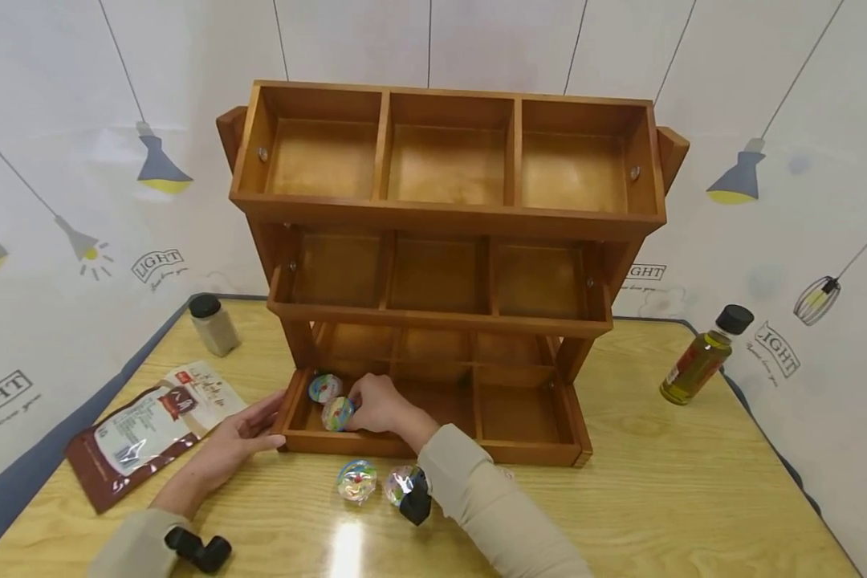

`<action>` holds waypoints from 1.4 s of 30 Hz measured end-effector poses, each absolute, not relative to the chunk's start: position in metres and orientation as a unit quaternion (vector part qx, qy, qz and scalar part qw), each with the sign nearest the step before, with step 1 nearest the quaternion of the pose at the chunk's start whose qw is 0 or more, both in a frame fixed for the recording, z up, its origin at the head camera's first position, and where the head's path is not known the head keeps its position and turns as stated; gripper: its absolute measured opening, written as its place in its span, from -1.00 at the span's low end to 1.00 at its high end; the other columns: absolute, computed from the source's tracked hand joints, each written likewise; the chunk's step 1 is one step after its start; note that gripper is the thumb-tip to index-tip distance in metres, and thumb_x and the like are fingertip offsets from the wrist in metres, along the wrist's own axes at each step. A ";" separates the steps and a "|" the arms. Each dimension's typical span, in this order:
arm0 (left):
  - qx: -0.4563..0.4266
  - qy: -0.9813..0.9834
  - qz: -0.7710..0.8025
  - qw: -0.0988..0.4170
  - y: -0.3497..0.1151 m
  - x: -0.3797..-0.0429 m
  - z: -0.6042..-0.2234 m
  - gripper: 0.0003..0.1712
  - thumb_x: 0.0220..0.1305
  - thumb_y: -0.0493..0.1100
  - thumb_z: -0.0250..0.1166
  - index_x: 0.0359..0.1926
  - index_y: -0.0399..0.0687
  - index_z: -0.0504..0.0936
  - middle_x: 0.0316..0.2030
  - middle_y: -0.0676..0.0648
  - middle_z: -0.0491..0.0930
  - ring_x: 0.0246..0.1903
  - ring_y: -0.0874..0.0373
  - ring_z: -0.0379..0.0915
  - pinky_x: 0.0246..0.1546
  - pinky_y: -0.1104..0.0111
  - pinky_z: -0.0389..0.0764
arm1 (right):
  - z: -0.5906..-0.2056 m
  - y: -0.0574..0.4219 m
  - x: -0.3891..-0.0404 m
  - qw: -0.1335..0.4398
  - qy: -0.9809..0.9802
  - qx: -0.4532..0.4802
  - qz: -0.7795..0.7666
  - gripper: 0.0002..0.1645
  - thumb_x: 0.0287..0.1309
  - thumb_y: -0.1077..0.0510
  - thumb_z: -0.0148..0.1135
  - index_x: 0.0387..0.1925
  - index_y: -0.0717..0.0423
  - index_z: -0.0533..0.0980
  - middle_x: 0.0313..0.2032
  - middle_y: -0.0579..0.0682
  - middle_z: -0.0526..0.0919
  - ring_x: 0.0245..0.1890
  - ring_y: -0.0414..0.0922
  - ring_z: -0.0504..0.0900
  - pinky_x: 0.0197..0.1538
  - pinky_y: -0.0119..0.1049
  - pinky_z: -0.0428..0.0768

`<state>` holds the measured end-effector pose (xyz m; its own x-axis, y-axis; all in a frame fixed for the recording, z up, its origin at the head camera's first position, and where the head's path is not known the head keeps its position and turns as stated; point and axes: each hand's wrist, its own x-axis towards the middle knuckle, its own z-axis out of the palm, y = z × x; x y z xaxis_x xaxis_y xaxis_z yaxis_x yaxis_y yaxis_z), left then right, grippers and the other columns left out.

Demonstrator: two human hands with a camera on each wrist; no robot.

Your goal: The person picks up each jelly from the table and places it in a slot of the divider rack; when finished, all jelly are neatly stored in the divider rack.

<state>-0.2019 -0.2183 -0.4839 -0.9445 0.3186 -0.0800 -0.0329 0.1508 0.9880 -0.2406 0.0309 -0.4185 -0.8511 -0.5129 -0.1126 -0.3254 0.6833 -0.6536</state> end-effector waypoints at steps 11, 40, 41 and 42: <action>0.103 0.748 0.642 0.134 -0.218 -0.202 -0.484 -0.11 0.03 -0.11 0.29 0.34 0.00 0.04 0.33 -0.17 0.05 0.25 0.04 0.09 0.07 0.64 0.36 | -0.419 0.031 -0.241 0.153 0.897 -0.262 -0.321 -0.51 -0.16 0.16 0.35 -0.10 0.23 0.51 -0.30 0.05 0.65 -0.27 -0.12 0.59 -0.25 -0.46 0.55; 0.094 0.745 0.647 0.131 -0.218 -0.201 -0.483 -0.11 0.00 -0.10 0.31 0.33 0.02 0.08 0.32 -0.14 0.07 0.28 0.01 0.03 0.16 0.51 0.34 | -0.425 0.035 -0.250 0.177 0.880 -0.334 -0.289 -0.51 -0.01 0.09 0.27 0.03 0.06 0.47 -0.05 -0.05 0.58 -0.13 -0.19 0.56 -0.14 -0.54 0.53; 0.093 0.746 0.646 0.131 -0.218 -0.201 -0.483 -0.11 0.00 -0.10 0.31 0.33 0.03 0.08 0.32 -0.14 0.07 0.28 0.01 0.03 0.16 0.51 0.34 | -0.425 0.035 -0.249 0.169 0.884 -0.329 -0.287 -0.53 -0.02 0.08 0.28 -0.01 0.07 0.49 -0.09 -0.05 0.60 -0.17 -0.21 0.57 -0.17 -0.55 0.53; 0.092 0.747 0.645 0.132 -0.218 -0.201 -0.483 -0.11 0.00 -0.10 0.32 0.33 0.04 0.08 0.33 -0.13 0.07 0.28 0.01 0.03 0.16 0.50 0.33 | -0.425 0.035 -0.249 0.162 0.887 -0.325 -0.286 -0.54 -0.04 0.08 0.29 -0.04 0.09 0.51 -0.13 -0.05 0.62 -0.22 -0.22 0.57 -0.21 -0.54 0.53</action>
